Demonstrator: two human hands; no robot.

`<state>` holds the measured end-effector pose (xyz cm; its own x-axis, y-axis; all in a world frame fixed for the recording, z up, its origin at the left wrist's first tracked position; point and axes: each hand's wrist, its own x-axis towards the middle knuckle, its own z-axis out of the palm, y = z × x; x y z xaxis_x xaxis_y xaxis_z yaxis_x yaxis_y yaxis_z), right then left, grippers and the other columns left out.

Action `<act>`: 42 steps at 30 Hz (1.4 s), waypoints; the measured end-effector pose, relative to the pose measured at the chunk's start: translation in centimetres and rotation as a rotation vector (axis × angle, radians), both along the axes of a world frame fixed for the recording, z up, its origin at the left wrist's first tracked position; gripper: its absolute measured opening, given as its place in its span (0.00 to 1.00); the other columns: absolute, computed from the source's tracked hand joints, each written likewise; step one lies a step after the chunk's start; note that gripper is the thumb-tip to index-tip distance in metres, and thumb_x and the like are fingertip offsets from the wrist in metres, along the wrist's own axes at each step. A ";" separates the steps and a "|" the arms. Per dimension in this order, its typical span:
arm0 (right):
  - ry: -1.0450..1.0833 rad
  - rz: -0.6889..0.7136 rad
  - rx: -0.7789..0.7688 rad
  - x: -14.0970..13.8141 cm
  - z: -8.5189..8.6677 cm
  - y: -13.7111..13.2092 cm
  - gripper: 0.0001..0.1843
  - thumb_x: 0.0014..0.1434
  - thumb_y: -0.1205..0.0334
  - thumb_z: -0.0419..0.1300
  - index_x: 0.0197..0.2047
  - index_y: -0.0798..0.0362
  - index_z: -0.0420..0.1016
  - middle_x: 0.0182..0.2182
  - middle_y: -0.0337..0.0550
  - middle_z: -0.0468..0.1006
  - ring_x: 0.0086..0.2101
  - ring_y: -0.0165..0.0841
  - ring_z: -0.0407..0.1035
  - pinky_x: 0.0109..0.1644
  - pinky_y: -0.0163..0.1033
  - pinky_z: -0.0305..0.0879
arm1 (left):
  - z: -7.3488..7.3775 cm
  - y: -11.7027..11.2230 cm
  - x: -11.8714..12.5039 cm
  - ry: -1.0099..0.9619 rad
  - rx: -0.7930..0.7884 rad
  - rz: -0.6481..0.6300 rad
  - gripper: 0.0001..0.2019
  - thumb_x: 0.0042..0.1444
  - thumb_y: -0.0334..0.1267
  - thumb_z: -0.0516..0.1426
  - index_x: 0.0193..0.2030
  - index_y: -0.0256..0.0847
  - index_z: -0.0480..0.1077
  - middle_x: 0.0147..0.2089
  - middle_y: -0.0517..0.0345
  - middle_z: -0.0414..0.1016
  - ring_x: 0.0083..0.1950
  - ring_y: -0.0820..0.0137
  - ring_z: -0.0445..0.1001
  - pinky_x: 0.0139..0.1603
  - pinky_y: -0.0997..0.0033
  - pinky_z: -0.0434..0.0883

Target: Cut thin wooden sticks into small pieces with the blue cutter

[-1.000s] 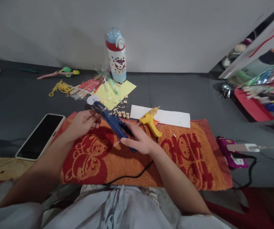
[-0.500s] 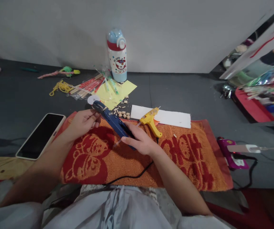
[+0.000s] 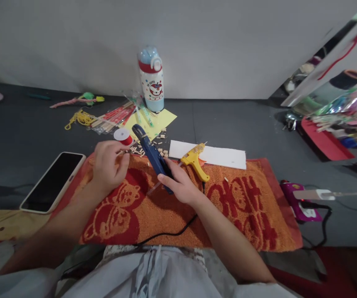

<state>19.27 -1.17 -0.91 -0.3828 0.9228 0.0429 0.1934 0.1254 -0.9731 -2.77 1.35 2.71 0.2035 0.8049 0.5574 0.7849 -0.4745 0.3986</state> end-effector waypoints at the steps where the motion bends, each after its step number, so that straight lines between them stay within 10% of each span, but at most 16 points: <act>1: 0.008 -0.004 -0.002 -0.1 0.0 0.0 0.34 0.59 0.42 0.53 0.62 0.53 0.59 0.57 0.51 0.68 0.57 0.46 0.61 0.64 0.53 0.52 | -0.1 -0.3 0.2 0.000 -0.043 -0.064 0.08 0.57 0.39 0.50 0.34 0.40 0.69 0.36 0.50 0.73 0.43 0.64 0.70 0.48 0.64 0.66; 11: 0.181 0.091 -0.004 -1.7 0.4 -1.1 0.33 0.60 0.42 0.53 0.62 0.53 0.59 0.56 0.50 0.69 0.58 0.44 0.60 0.63 0.50 0.55 | -1.6 -1.8 3.7 -0.740 -0.871 -0.398 0.26 0.51 0.55 0.57 0.50 0.38 0.65 0.44 0.51 0.73 0.43 0.65 0.73 0.45 0.65 0.70; 42: 0.196 0.059 0.000 -2.4 -0.7 -1.1 0.35 0.59 0.41 0.53 0.63 0.52 0.58 0.58 0.50 0.68 0.58 0.43 0.61 0.64 0.50 0.54 | -2.3 -2.1 4.3 -0.914 -0.841 -0.378 0.26 0.46 0.54 0.62 0.44 0.38 0.62 0.42 0.53 0.69 0.44 0.66 0.68 0.46 0.65 0.68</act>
